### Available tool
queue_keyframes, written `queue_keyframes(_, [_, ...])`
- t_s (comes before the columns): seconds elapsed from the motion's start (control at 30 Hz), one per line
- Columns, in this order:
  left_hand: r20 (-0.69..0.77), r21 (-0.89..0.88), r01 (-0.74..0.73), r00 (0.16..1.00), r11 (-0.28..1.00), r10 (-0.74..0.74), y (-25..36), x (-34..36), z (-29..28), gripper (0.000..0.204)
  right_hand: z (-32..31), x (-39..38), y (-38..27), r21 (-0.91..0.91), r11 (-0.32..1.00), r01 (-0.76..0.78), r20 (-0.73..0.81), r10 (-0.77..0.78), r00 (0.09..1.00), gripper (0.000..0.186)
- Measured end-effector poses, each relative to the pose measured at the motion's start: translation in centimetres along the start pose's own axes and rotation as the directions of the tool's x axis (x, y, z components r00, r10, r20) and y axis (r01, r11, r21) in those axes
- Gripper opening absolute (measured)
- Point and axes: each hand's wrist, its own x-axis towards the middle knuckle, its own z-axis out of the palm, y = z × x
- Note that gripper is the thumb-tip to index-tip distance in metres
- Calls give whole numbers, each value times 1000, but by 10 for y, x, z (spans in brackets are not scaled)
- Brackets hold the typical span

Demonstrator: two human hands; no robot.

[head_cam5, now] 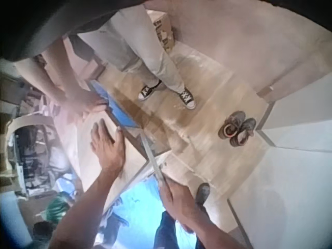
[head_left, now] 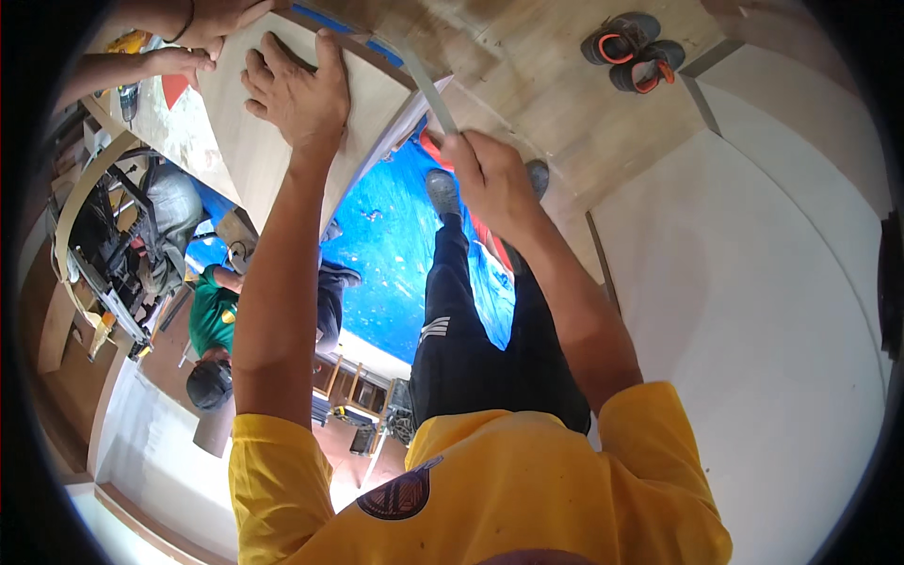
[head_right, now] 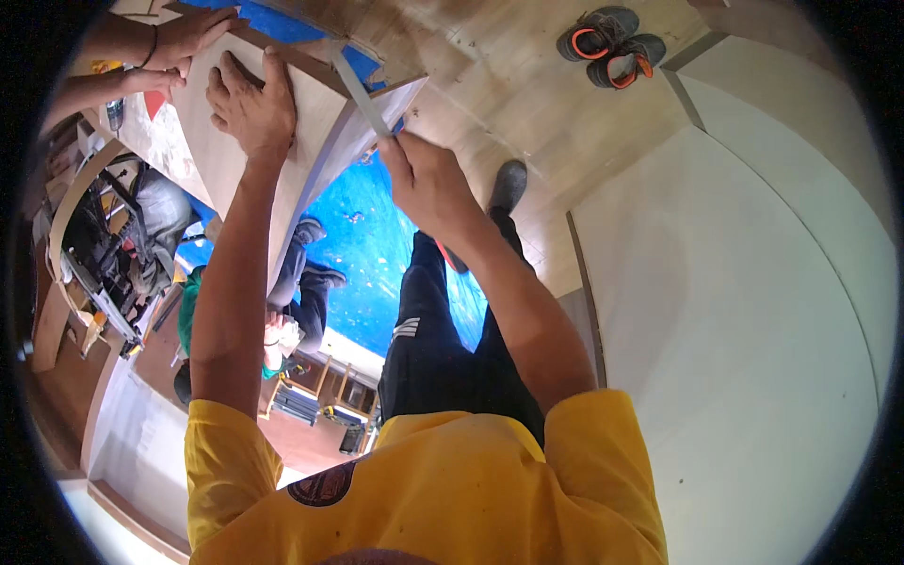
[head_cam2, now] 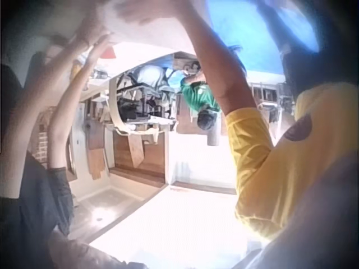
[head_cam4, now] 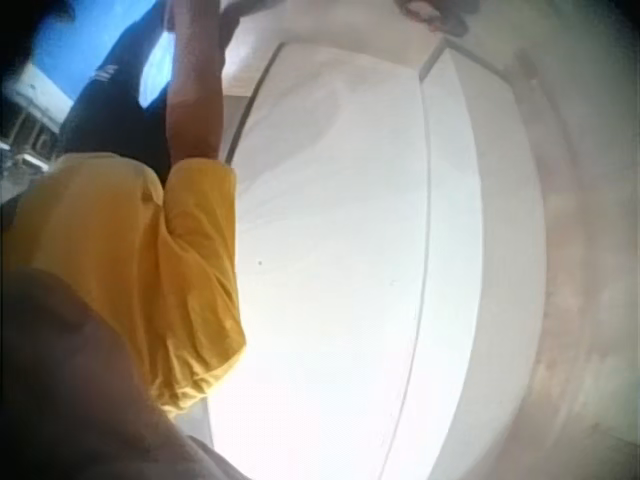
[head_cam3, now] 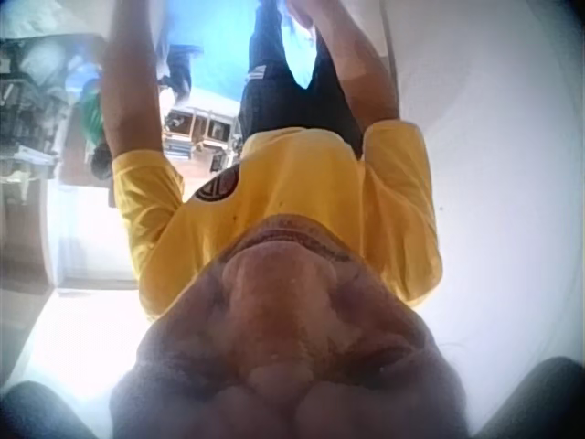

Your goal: The person uses a hand file to shave down and smooth the edges of a plywood board while others assist in holding it in place.

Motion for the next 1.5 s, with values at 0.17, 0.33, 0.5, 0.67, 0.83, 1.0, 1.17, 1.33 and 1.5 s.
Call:
queue_keyframes(0.17, [15, -49, -21, 1000, 999, 21, 7, 1, 0, 90, 7, 31, 5, -76, 996, 43, -25, -45, 999, 36])
queue_keyframes(0.33, [15, -27, 19, 1000, 999, -19, 2, 1, -2, 89, -11, 4, 5, -12, 999, -52, 39, 52, 998, 36])
queue_keyframes(0.5, [35, -17, 13, 999, 1000, -12, 7, 0, 0, 87, 5, 31, 9, -79, 992, 100, -57, -105, 993, 28])
queue_keyframes(0.67, [40, -15, 26, 999, 1000, -25, 4, 0, -4, 86, -3, 10, 7, -76, 994, 76, -45, -79, 996, 30])
queue_keyframes(0.83, [41, -25, 22, 999, 999, -21, 10, -2, -2, 86, -3, 43, 10, -143, 975, 169, -29, -175, 984, 27])
queue_keyframes(1.0, [48, -8, 40, 998, 999, -40, 3, -2, -4, 87, -21, 0, -15, -51, 999, -10, 66, 13, 998, 25])
queue_keyframes(1.17, [13, 21, 27, 1000, 999, -28, 6, 1, 1, 86, -10, 44, -1, -215, 975, 63, 61, -51, 997, 20])
queue_keyframes(1.33, [10, 56, 34, 999, 998, -34, -1, -5, -1, 86, -11, 4, -16, -81, 985, 150, -48, -154, 987, 28])
queue_keyframes(1.5, [15, 31, 30, 999, 999, -31, 5, 3, 0, 86, 0, 45, 1, -193, 965, 178, -59, -192, 980, 28])
